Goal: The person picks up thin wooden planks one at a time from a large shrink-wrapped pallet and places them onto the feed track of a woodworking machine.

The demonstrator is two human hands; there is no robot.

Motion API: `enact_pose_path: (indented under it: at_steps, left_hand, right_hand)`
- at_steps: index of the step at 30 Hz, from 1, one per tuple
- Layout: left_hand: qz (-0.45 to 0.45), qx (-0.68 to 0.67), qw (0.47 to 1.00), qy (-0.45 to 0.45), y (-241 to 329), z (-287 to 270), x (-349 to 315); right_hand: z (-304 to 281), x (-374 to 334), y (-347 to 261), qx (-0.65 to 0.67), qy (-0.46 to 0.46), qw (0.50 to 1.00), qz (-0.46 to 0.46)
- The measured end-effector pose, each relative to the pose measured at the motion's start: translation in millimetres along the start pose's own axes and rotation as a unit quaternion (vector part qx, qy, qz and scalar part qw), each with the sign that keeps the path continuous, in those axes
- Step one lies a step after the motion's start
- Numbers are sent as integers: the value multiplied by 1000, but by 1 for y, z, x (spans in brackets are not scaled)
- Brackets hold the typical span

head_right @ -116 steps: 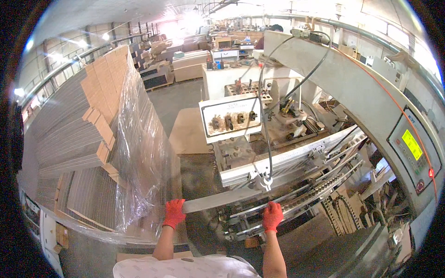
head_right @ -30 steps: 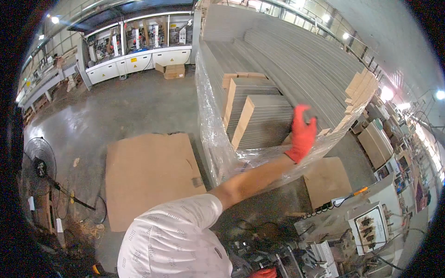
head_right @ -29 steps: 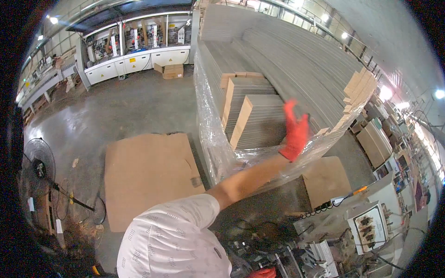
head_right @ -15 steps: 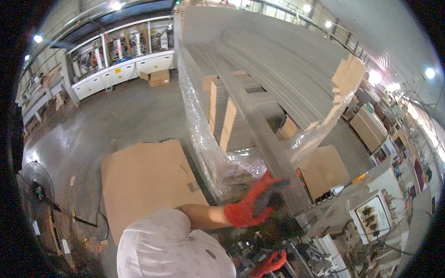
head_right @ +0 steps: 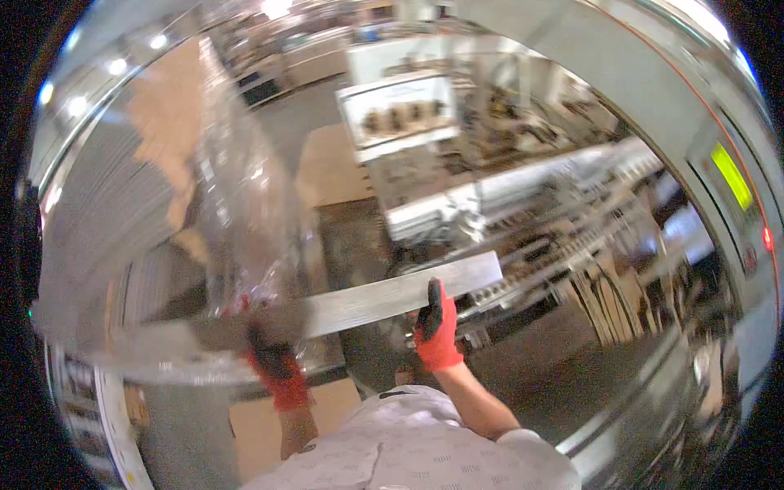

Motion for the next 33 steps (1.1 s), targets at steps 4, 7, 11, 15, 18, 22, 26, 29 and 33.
enact_pose_path:
  at_steps: [4,7,11,15,18,22,26,29,33]
  left_hand:
    - [61,65,977,192,42,-125,13]
    - [110,226,910,329,59,-209,0]
    - [14,270,911,310,9,-290,-12]
    - [-29,445,889,101,-39,-328,-10]
    - [-142,231,926,264,-70,-385,-12]
    - [-192,252,901,295,-92,-395,-7]
    - [-209,202,922,255,-121,-383,-7]
    - [-190,263,907,268,-131,-388,-11]
    - [-163,381,895,165,-134,-376,-3]
  right_hand:
    - [-115,64,92,201,235,946,97]
    - [-200,104,129,61,337,929,138]
    - [-240,170,143,-139,320,931,107]
    - [-217,209,140,-238,331,911,58]
    - [-198,223,136,-377,328,858,117]
    - [-177,238,129,-454,282,841,86]
    - [-189,252,134,-531,269,798,94]
    - [-212,262,135,-507,240,824,74]
    - [-228,263,140,-419,164,891,58]
Point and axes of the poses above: each hand's wrist, its own x-axis towards the middle knuckle, its own z-axis out of the palm, y = z × x, the point moved 8 cm from there along x, towards the middle knuckle, and after that the axes turned 13 degrees about -x, right-handed, at the moved point
